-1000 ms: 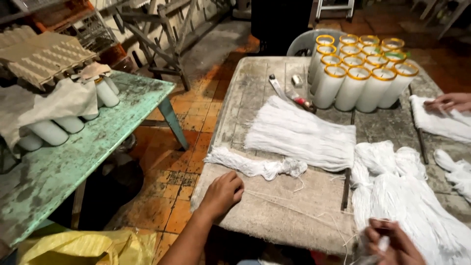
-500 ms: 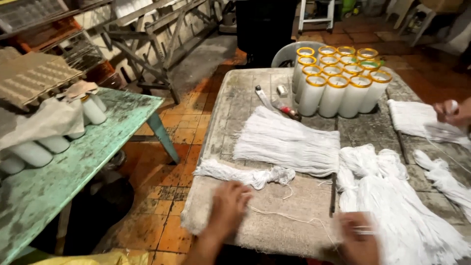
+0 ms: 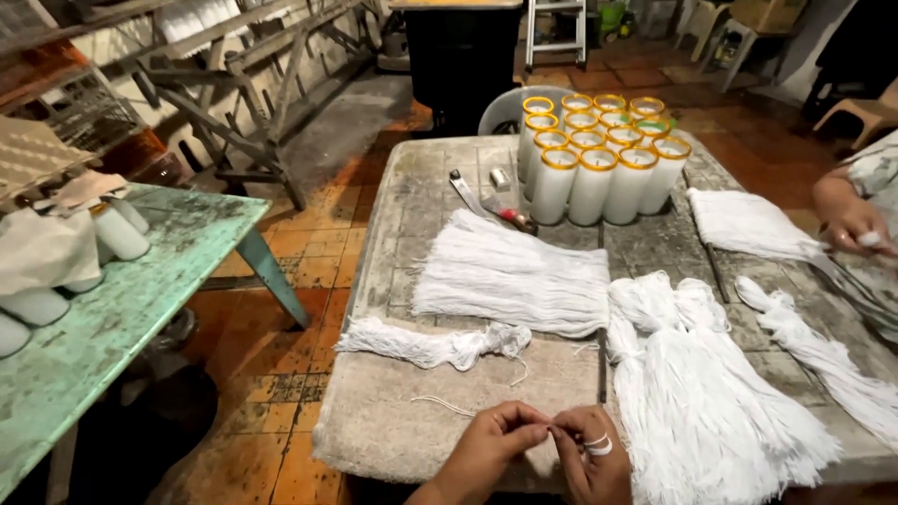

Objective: The person is tying bundles of white thread with a single strand to secure them into organized units.

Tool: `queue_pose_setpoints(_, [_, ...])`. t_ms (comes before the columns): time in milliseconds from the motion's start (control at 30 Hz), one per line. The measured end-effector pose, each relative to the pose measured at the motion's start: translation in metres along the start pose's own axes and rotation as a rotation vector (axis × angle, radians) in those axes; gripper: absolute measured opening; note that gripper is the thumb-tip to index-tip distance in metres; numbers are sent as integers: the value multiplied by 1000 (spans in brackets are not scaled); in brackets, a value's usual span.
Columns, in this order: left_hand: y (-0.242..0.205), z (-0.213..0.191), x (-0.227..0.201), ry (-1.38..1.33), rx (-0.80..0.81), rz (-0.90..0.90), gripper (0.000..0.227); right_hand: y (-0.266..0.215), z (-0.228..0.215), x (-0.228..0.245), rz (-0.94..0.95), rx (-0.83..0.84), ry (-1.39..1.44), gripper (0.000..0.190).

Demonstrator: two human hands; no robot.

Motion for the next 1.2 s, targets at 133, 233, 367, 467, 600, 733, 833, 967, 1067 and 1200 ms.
queue_pose_setpoints(133, [-1,-5,-16,2,-52,123,8,-17,19,-52,397,56,222,10])
queue_pose_setpoints(233, [-12,15,-47,216,0,228,6,-55,63,-106,808,176,720,17])
queue_pose_setpoints(367, [-22,37,-55,621,184,296,11,-87,106,-89,1265,427,1284,29])
queue_pose_setpoints(467, [-19,22,-62,220,-47,254,10,-41,73,-65,662,531,771,40])
queue_pose_setpoints(600, [-18,-2,-68,353,-194,552,6,-30,51,-52,698,225,838,9])
queue_pose_setpoints(733, [-43,29,-99,598,-135,841,10,-9,23,-21,343,197,348,8])
queue_pose_setpoints(833, [-56,47,-99,909,-70,999,11,-1,13,-3,137,126,148,9])
queue_pose_setpoints(967, [-26,23,-68,509,-73,431,7,-3,18,-14,142,130,124,14])
queue_pose_setpoints(1067, [-12,9,-51,250,-75,284,6,-17,25,-39,415,67,474,11])
queue_pose_setpoints(1200, [-12,6,-49,271,-103,270,5,-4,10,-18,222,31,335,8])
Point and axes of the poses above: each hand's wrist, its own y-axis towards the middle knuckle, its own z-axis out of the palm, x = y × z, the point moved 9 cm from there along y, towards the middle knuckle, and after that the axes turned 9 degrees about -y, right-handed, at the moved point
